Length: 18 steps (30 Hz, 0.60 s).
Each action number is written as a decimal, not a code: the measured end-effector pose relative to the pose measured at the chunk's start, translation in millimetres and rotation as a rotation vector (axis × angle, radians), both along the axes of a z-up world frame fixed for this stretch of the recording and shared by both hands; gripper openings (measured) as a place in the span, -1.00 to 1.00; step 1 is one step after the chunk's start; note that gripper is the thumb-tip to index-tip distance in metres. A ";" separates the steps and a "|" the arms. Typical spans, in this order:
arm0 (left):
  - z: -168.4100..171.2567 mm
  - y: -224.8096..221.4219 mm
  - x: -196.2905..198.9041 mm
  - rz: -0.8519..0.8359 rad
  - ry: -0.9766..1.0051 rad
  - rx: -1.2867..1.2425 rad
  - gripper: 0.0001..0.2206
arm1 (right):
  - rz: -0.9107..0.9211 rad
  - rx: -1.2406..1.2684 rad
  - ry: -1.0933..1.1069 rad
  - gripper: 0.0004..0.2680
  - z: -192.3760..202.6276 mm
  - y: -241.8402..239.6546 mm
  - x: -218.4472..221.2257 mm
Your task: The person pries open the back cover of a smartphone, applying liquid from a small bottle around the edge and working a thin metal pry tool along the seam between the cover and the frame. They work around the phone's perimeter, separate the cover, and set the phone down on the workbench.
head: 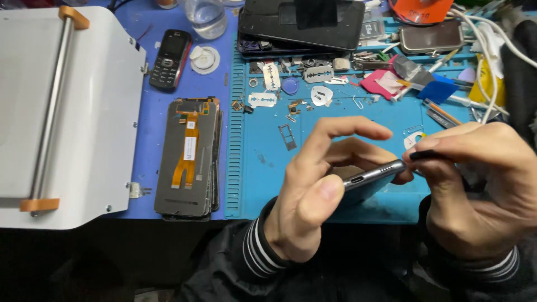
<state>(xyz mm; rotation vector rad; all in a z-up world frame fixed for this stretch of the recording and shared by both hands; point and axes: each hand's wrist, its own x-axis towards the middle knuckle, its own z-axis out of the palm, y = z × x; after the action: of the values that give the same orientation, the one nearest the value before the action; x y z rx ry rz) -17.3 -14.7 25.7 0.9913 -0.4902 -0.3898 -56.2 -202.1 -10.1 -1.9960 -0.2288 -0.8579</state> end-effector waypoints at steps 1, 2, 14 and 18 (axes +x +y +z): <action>2.1 -2.0 0.7 -0.034 -0.058 0.075 -0.40 | -0.018 0.019 -0.026 -0.88 -6.9 -9.2 -0.6; -0.5 -3.9 1.4 -0.037 -0.055 0.062 -0.40 | -0.021 0.006 -0.022 -0.88 -6.9 -15.4 -0.4; 0.9 -9.0 4.8 0.005 -0.226 0.168 -0.40 | 0.060 -0.096 -0.070 -0.88 5.9 -19.3 5.1; -0.4 -10.0 3.7 0.015 -0.232 0.161 -0.42 | 0.064 -0.081 -0.118 -0.93 1.9 -14.4 4.0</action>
<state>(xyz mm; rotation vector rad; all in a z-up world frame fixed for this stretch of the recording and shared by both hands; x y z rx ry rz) -13.5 -24.7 25.3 1.2030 -0.6676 -0.3052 -52.2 -216.6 -8.2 -2.0030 -0.3985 -0.9396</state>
